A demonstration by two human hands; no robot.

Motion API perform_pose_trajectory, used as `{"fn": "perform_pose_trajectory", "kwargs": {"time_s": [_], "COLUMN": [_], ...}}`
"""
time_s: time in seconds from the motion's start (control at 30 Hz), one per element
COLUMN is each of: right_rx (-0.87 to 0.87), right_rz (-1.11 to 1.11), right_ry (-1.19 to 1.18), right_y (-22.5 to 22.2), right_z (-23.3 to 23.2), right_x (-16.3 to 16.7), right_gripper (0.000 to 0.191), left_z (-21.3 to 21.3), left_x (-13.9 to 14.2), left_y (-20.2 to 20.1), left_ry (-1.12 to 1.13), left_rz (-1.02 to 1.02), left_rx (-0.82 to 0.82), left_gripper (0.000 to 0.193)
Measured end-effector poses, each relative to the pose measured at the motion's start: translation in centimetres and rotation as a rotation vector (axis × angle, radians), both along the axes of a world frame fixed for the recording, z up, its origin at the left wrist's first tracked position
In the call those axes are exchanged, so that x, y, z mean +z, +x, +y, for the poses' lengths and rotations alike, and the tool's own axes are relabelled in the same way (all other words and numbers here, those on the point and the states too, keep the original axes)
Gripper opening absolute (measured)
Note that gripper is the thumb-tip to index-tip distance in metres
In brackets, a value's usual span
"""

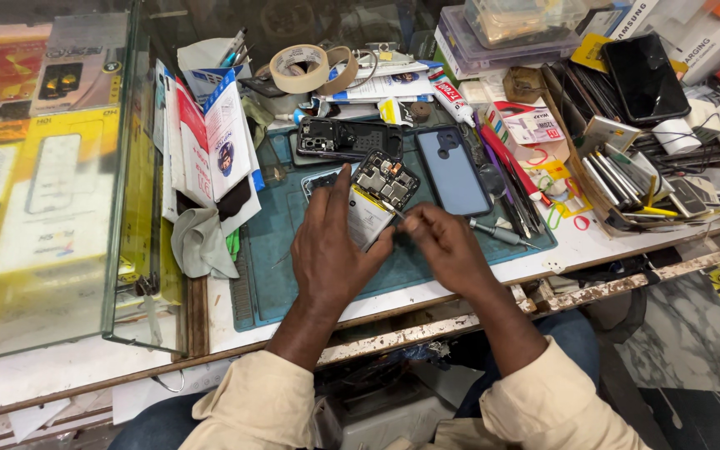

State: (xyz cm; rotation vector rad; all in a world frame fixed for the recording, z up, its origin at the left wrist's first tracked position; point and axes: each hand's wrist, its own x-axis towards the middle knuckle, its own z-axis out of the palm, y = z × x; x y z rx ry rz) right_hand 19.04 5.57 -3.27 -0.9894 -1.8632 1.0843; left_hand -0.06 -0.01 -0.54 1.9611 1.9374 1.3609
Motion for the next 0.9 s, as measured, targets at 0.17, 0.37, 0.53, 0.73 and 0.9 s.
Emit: {"fn": "perform_pose_trajectory", "kwargs": {"time_s": [0.17,0.37,0.53,0.73,0.9], "right_rx": [-0.104,-0.277,-0.132,0.055,-0.136], "right_rz": [0.066,-0.075,-0.161,-0.058,-0.062], "right_ry": [0.013,0.538,0.048,-0.063,-0.023], "right_y": [-0.7,-1.1,-0.4,-0.4,-1.2], "right_z": [-1.1,-1.8,-0.3,1.0,-0.6], "right_x": [0.9,0.8,-0.3,0.3,1.9], "right_gripper": [0.022,0.018,0.032,0.028,0.025], "left_z": [-0.1,-0.3,-0.2,-0.1,-0.2], "left_x": [0.0,0.2,0.4,0.7,1.2], "left_y": [0.0,0.4,0.5,-0.1,0.0], "left_ry": [-0.011,0.003,0.001,-0.089,-0.112], "left_rz": [-0.001,0.059,0.092,0.116,0.117], "left_rx": [0.013,0.053,0.064,0.039,0.055], "left_gripper": [0.1,0.098,0.096,0.1,0.099]}}
